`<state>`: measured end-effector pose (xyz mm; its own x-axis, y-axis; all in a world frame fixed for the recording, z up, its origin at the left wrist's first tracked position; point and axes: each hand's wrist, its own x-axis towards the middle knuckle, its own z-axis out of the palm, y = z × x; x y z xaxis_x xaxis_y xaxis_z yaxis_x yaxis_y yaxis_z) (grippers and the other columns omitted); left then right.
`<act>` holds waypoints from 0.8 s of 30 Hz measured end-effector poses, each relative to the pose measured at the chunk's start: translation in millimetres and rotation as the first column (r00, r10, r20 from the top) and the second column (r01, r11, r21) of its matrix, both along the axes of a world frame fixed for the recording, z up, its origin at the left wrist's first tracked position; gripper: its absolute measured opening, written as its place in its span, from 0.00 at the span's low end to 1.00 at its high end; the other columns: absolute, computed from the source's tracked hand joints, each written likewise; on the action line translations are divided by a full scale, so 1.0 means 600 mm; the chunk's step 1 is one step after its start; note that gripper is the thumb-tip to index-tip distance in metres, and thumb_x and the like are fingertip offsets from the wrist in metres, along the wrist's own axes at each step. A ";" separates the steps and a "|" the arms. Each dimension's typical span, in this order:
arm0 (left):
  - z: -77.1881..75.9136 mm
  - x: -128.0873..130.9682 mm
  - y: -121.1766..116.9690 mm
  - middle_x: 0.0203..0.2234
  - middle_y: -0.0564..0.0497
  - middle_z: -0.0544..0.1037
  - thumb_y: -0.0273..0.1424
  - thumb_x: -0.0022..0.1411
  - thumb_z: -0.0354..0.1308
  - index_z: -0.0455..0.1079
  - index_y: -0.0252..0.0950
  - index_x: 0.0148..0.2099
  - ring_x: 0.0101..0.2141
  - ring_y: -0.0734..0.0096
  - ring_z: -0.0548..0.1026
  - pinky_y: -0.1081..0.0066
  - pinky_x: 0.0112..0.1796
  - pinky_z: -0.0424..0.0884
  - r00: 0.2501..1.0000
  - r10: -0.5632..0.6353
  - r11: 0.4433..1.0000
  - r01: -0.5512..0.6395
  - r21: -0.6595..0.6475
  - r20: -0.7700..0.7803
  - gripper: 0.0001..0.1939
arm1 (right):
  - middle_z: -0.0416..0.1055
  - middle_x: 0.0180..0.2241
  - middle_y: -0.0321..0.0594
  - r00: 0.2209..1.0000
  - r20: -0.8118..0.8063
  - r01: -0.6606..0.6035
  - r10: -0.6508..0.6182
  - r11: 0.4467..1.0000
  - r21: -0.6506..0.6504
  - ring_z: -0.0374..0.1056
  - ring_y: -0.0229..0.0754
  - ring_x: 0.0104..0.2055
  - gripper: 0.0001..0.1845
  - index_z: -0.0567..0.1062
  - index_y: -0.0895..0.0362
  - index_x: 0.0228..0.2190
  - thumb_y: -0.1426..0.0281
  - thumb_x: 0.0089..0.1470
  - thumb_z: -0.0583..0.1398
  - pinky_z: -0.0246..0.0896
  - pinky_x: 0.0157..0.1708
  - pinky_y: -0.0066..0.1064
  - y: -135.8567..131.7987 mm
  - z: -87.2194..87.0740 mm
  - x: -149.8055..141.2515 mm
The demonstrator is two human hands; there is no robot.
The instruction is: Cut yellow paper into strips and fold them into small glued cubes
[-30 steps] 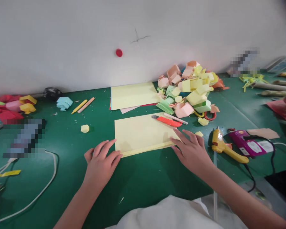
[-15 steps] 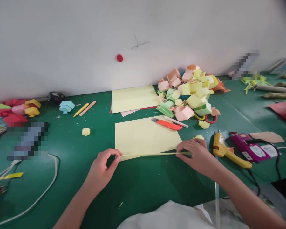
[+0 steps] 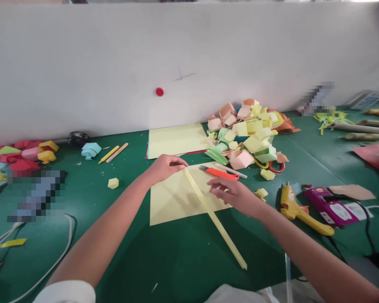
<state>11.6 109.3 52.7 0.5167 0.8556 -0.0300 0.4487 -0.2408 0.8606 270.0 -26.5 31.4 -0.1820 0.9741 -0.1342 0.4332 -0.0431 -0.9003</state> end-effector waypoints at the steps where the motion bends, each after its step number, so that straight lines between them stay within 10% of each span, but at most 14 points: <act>1: 0.001 0.014 0.015 0.36 0.49 0.84 0.36 0.55 0.67 0.81 0.39 0.38 0.39 0.61 0.80 0.64 0.43 0.75 1.000 -0.026 1.000 0.026 -0.006 0.009 0.09 | 0.77 0.39 0.43 0.999 -0.023 0.037 -0.037 0.999 -0.004 0.73 0.43 0.34 0.16 0.77 0.54 0.47 0.60 0.60 0.61 0.71 0.27 0.33 0.019 -0.010 -0.013; 5: 0.001 0.059 0.049 0.37 0.47 0.84 0.35 0.54 0.67 0.80 0.36 0.40 0.40 0.62 0.80 0.63 0.45 0.75 0.993 -0.026 1.000 0.025 0.007 0.113 0.11 | 0.74 0.28 0.37 0.987 -0.138 0.081 -0.086 0.996 -0.045 0.69 0.37 0.22 0.09 0.76 0.57 0.38 0.65 0.56 0.64 0.72 0.23 0.32 0.074 -0.042 -0.065; 12: -0.048 0.064 0.017 0.39 0.46 0.83 0.37 0.57 0.65 0.77 0.35 0.45 0.39 0.64 0.80 0.64 0.43 0.77 0.970 0.094 0.995 -0.082 -0.063 0.225 0.15 | 0.76 0.30 0.39 0.962 -0.270 0.032 -0.044 0.998 -0.049 0.77 0.42 0.30 0.10 0.75 0.56 0.33 0.63 0.61 0.59 0.78 0.29 0.33 0.079 -0.054 -0.106; 24: -0.088 0.050 -0.052 0.36 0.48 0.83 0.35 0.61 0.63 0.77 0.38 0.40 0.36 0.64 0.80 0.66 0.39 0.76 0.991 0.089 0.995 -0.094 0.045 0.103 0.08 | 0.76 0.32 0.38 0.985 0.038 0.155 -0.168 0.961 0.228 0.72 0.43 0.34 0.02 0.74 0.53 0.32 0.69 0.57 0.60 0.65 0.33 0.34 0.091 -0.072 -0.081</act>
<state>41.9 77.9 0.2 0.4344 0.8986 0.0616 0.3826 -0.2460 0.8905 221.1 27.9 -11.5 -0.0186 0.9963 0.0841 0.4872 0.0825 -0.8694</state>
